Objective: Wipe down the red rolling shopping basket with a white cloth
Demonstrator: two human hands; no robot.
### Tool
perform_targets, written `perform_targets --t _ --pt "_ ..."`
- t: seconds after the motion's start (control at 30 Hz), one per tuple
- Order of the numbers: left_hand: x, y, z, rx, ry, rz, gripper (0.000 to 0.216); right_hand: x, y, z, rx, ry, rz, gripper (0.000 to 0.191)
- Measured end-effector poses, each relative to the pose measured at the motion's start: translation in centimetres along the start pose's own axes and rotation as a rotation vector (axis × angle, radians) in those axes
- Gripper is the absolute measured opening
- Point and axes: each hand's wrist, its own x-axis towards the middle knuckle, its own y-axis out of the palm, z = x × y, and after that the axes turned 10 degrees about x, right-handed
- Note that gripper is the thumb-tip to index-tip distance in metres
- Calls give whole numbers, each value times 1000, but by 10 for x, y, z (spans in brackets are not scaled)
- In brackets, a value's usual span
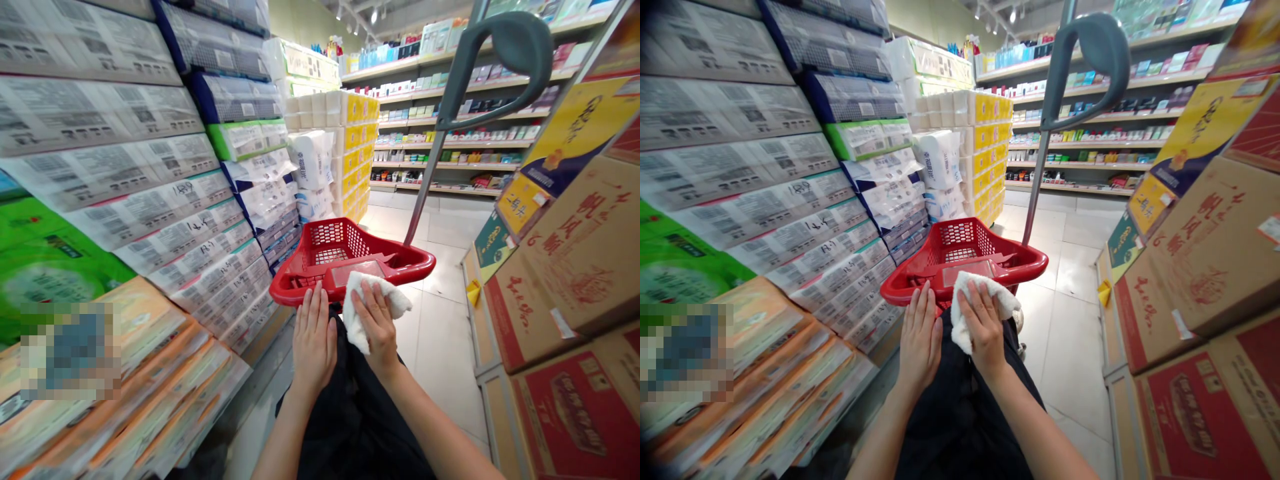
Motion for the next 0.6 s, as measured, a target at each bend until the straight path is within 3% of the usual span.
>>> perform_targets --t 0.2,0.4,0.6 --pt "-1 -1 0 -10 3 -5 63 7 7 13 -43 -139 71 51" --pt "1 -1 0 1 4 13 63 3 -19 -25 -47 -200 116 50" --pt "1 0 -1 -2 -2 -3 64 -3 -43 -61 -11 -94 -21 54"
